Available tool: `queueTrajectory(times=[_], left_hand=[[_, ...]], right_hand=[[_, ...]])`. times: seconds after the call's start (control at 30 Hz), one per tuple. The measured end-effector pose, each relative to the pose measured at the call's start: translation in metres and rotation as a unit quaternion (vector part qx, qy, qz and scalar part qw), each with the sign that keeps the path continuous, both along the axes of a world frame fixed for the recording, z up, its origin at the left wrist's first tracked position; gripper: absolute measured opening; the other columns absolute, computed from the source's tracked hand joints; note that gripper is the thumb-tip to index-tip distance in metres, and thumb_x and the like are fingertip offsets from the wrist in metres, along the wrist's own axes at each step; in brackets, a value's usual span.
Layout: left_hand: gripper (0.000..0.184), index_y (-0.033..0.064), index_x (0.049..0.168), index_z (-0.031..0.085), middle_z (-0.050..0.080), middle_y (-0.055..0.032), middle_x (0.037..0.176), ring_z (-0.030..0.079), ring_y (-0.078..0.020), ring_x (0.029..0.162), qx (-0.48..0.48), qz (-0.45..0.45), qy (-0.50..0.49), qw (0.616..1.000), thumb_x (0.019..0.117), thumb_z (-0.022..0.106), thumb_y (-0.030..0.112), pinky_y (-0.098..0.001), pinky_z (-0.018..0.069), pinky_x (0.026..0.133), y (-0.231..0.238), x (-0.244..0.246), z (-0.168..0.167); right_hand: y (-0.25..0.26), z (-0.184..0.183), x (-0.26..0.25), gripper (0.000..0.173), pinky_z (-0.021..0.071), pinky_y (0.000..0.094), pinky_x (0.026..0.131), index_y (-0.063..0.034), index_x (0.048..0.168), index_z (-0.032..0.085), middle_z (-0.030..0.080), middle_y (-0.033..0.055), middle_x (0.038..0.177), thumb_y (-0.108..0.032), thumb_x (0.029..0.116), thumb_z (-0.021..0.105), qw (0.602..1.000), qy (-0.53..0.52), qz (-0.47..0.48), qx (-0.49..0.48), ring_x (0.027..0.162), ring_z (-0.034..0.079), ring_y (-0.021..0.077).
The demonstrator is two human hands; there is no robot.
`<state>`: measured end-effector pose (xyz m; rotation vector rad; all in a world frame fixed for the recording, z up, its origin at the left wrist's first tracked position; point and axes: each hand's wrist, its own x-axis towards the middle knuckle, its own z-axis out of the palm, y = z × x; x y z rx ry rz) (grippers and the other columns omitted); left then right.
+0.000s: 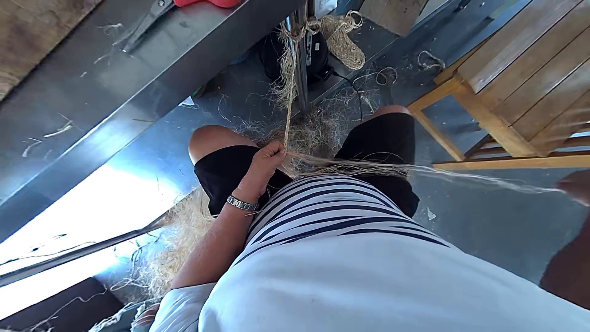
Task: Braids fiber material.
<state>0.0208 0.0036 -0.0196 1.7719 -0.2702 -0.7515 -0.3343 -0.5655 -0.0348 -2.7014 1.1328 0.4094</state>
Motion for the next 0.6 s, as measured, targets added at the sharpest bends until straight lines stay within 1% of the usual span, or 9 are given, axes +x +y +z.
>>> queueTrajectory(times=[0.03,0.1,0.17,0.23,0.3,0.4,0.47,0.53,0.6], left_hand=[[0.021,0.0132,0.083,0.052,0.046,0.0082,0.07,0.041,0.0011,0.061,0.015,-0.004,-0.008,1.0,0.1034,0.05,0.007,-0.0161,0.0333,0.057,-0.001,0.0,-0.001],[0.02,0.0108,0.084,0.053,0.048,0.0056,0.073,0.045,-0.0018,0.067,0.041,-0.008,-0.024,0.999,0.1038,0.051,0.009,-0.0213,0.0374,0.064,-0.002,0.0,0.0],[0.02,0.0101,0.085,0.054,0.048,0.0047,0.074,0.045,-0.0029,0.069,0.042,-0.008,-0.033,0.999,0.1038,0.05,0.01,-0.0236,0.039,0.067,-0.003,-0.002,0.003],[0.021,0.0146,0.084,0.053,0.045,0.0072,0.07,0.039,0.0,0.059,0.014,-0.01,-0.024,1.0,0.1047,0.049,0.012,-0.0175,0.0325,0.056,-0.002,-0.009,0.012],[0.023,0.0199,0.085,0.053,0.043,0.0089,0.063,0.031,0.0018,0.047,-0.051,-0.015,0.01,0.999,0.1066,0.046,0.016,-0.0127,0.0247,0.045,0.001,-0.016,0.03],[0.022,0.0207,0.089,0.056,0.044,0.0089,0.064,0.032,0.002,0.047,-0.124,-0.025,0.013,0.992,0.1071,0.044,0.016,-0.0113,0.0259,0.044,0.008,-0.01,0.05],[0.023,0.0201,0.089,0.056,0.046,0.0089,0.066,0.033,0.0023,0.048,-0.129,-0.024,0.0,0.991,0.1069,0.043,0.014,-0.0109,0.0269,0.045,0.013,-0.002,0.052],[0.024,0.0195,0.087,0.057,0.045,0.0095,0.064,0.034,0.0025,0.049,-0.118,-0.023,0.004,0.993,0.1054,0.044,0.012,-0.0113,0.0273,0.046,0.018,0.005,0.046],[0.024,0.0194,0.085,0.059,0.044,0.0109,0.063,0.035,0.0029,0.05,-0.097,-0.024,0.02,0.995,0.1035,0.046,0.011,-0.0121,0.0293,0.047,0.021,0.01,0.034]], right_hand=[[-0.005,-0.012,0.002,0.032,0.0415,0.0844,0.08,0.0202,0.101,0.065,0.061,0.0474,0.098,-0.012,0.0993,0.066,0.999,-0.024,0.025,-0.002,0.096,0.06,0.0677],[0.037,0.012,0.067,0.037,0.0349,0.0864,0.091,0.0147,0.117,0.065,0.06,0.0463,0.113,-0.02,0.1045,0.06,0.995,-0.052,-0.016,0.08,0.111,0.054,0.0679],[0.096,0.048,0.145,0.037,0.0392,0.075,0.1,0.006,0.127,0.065,0.062,0.036,0.124,-0.024,0.1076,0.054,0.978,-0.128,0.007,0.162,0.119,0.058,0.0543],[0.14,0.053,0.212,0.036,0.048,0.0614,0.101,0.001,0.128,0.066,0.065,0.0275,0.123,-0.024,0.1055,0.055,0.946,-0.217,0.102,0.218,0.114,0.064,0.0403],[0.185,0.048,0.275,0.036,0.0519,0.0558,0.097,0.0,0.131,0.065,0.068,0.0244,0.118,-0.021,0.1034,0.057,0.908,-0.256,0.207,0.258,0.106,0.067,0.035],[0.24,0.03,0.36,0.036,0.0537,0.0517,0.097,0.0008,0.134,0.063,0.069,0.0224,0.114,-0.014,0.1013,0.059,0.867,-0.259,0.308,0.293,0.103,0.069,0.0331],[0.265,0.019,0.401,0.034,0.0528,0.0437,0.096,0.0012,0.132,0.064,0.069,0.0194,0.115,-0.013,0.103,0.055,0.853,-0.282,0.277,0.34,0.102,0.067,0.0261],[0.279,0.009,0.436,0.033,0.0533,0.0345,0.09,0.0018,0.129,0.063,0.067,0.0147,0.114,-0.019,0.1059,0.051,0.832,-0.331,0.147,0.419,0.098,0.065,0.0174],[0.282,0.006,0.465,0.035,0.0535,0.0327,0.084,0.0021,0.128,0.061,0.065,0.0119,0.112,-0.023,0.1082,0.047,0.805,-0.369,0.007,0.465,0.094,0.063,0.0148]])
